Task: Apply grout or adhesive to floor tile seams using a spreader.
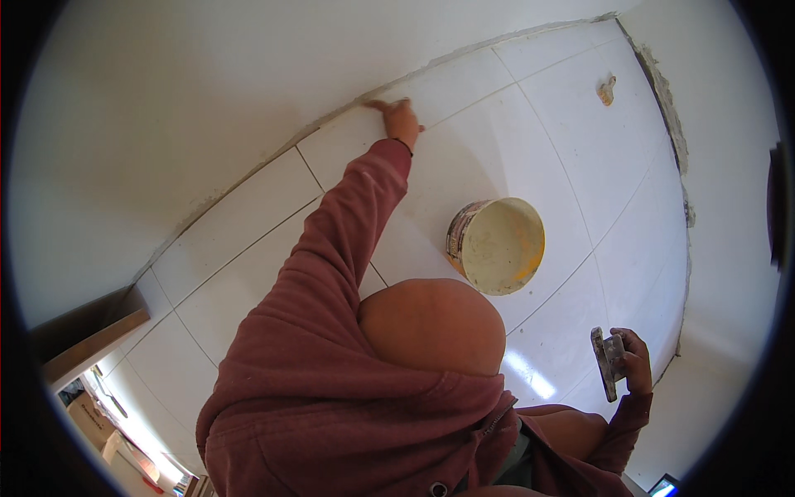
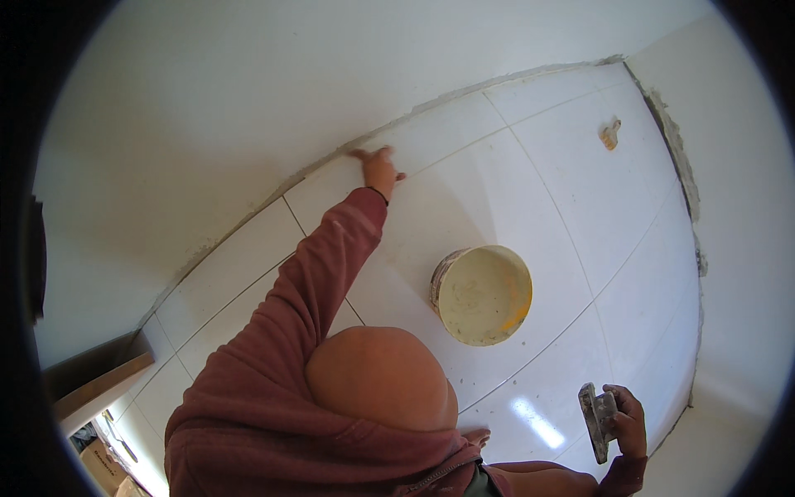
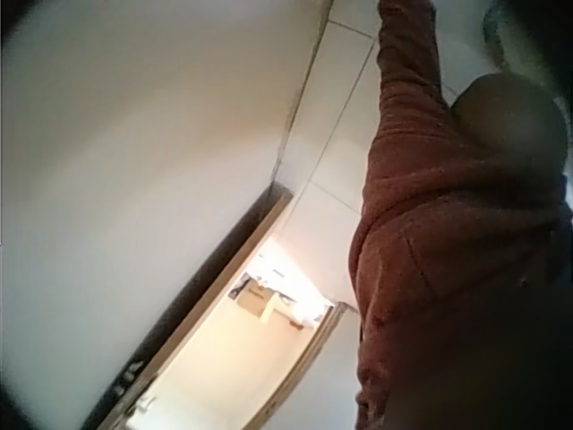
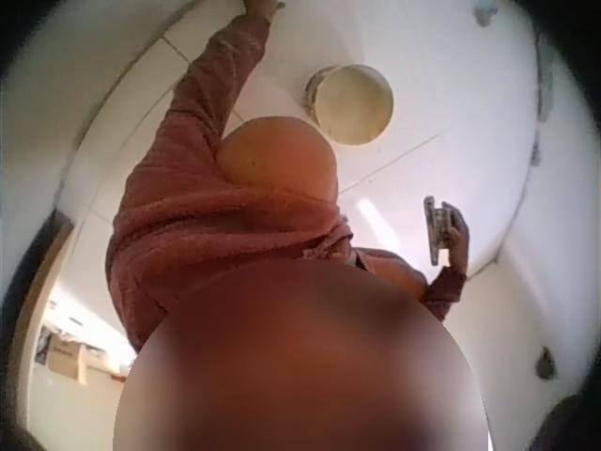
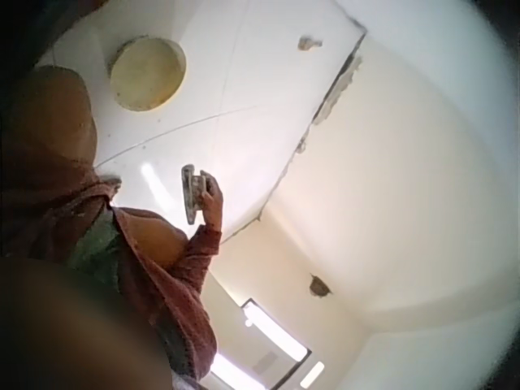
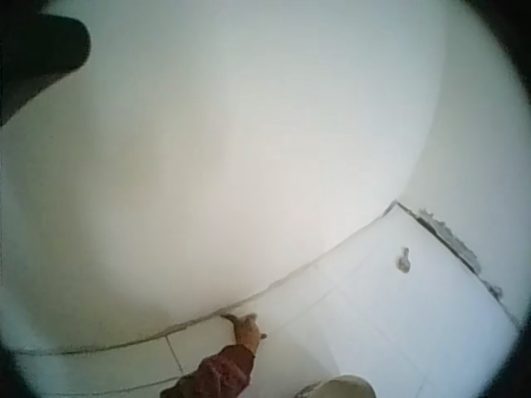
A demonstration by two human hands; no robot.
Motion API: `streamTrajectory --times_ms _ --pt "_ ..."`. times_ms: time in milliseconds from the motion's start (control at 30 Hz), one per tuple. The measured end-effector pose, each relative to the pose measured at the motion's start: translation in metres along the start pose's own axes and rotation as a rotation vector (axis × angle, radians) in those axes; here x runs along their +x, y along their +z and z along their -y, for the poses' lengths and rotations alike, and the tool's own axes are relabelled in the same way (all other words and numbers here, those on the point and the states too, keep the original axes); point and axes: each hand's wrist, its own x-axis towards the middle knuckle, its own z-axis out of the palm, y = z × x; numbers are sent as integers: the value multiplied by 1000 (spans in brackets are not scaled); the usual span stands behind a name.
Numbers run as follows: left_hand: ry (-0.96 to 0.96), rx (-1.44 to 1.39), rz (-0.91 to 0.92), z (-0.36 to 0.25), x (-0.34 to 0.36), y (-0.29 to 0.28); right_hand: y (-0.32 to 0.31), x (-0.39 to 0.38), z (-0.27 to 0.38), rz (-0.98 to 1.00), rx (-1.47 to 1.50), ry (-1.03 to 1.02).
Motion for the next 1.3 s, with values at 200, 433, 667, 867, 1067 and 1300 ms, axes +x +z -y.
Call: streamTrajectory --times_ms 200,433,667,867,1067,1300 --pt "222 260 -109 28 -2 -21 -5 1 -5 0 -10 -16" --pt "-59 -235 -351 -19 -19 -56 -9 4 -14 5 18 -21" --pt "-23 -246 -253 -10 -2 1 -9 2 -13 22 -1 -3" --pt "-170 -82 -128 -15 24 37 -10 0 -16 -7 3 19" --pt "-158 -43 -75 -25 -18 49 -11 2 -17 11 -14 23" --pt "137 156 -297 -14 -42 -47 -11 4 -18 35 7 -8"
